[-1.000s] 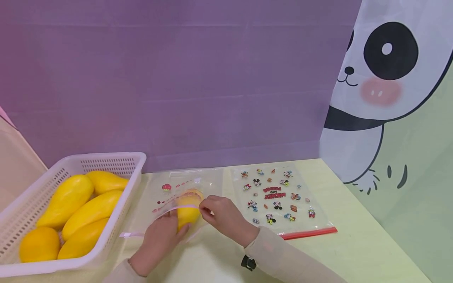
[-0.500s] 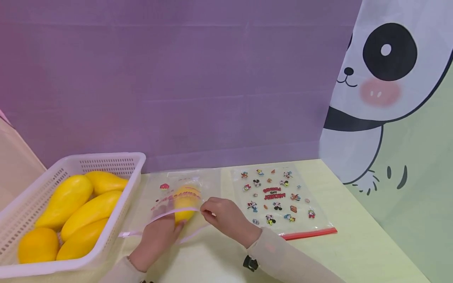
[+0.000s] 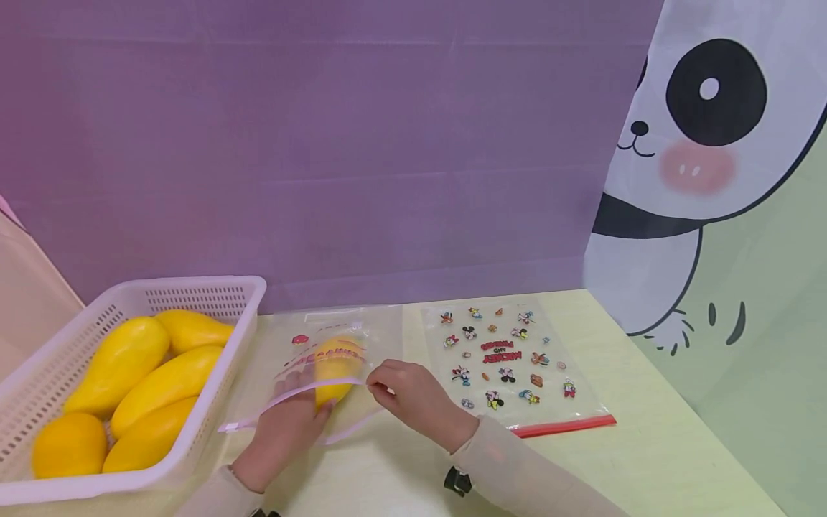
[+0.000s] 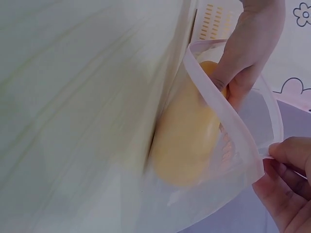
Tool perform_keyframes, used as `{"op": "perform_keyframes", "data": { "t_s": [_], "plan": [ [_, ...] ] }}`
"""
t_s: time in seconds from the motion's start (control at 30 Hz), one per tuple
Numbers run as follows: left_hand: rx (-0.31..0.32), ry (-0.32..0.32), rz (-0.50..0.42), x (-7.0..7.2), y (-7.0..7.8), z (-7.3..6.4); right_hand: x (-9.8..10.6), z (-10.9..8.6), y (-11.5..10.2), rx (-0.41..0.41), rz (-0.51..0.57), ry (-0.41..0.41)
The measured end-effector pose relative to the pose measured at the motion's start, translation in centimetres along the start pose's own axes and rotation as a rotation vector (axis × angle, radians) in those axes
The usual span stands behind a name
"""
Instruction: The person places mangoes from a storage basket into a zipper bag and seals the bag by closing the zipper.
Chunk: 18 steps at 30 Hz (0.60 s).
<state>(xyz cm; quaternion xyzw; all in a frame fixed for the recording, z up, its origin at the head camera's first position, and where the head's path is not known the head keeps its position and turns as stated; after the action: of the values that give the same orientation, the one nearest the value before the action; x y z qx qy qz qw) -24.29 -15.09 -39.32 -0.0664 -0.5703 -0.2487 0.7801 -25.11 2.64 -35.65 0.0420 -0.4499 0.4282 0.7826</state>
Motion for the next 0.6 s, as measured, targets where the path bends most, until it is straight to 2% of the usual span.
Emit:
{"op": "perform_keyframes", "data": {
  "t_s": [0.5,0.6],
  "plan": [
    [-0.032,-0.035,0.047,0.09,0.02,-0.10,-0.52,-0.04,-0.06,-0.046,0.024,-0.031],
    [-0.059,-0.031,0.074,0.19,0.36,-0.24,-0.57,0.02,-0.13,-0.056,0.029,-0.040]
  ]
}}
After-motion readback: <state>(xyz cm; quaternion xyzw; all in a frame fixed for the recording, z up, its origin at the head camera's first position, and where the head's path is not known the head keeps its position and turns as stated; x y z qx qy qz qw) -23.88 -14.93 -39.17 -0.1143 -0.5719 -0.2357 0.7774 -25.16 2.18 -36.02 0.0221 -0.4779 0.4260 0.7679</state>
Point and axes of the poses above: each hand's wrist, its own z-axis towards the middle knuckle, its own x-axis out of the back of the hand, y = z × x, the point moved 4 cm from there along z, towards the middle knuckle, and after that the axes turned 15 degrees about -x, right-handed, at the moved point
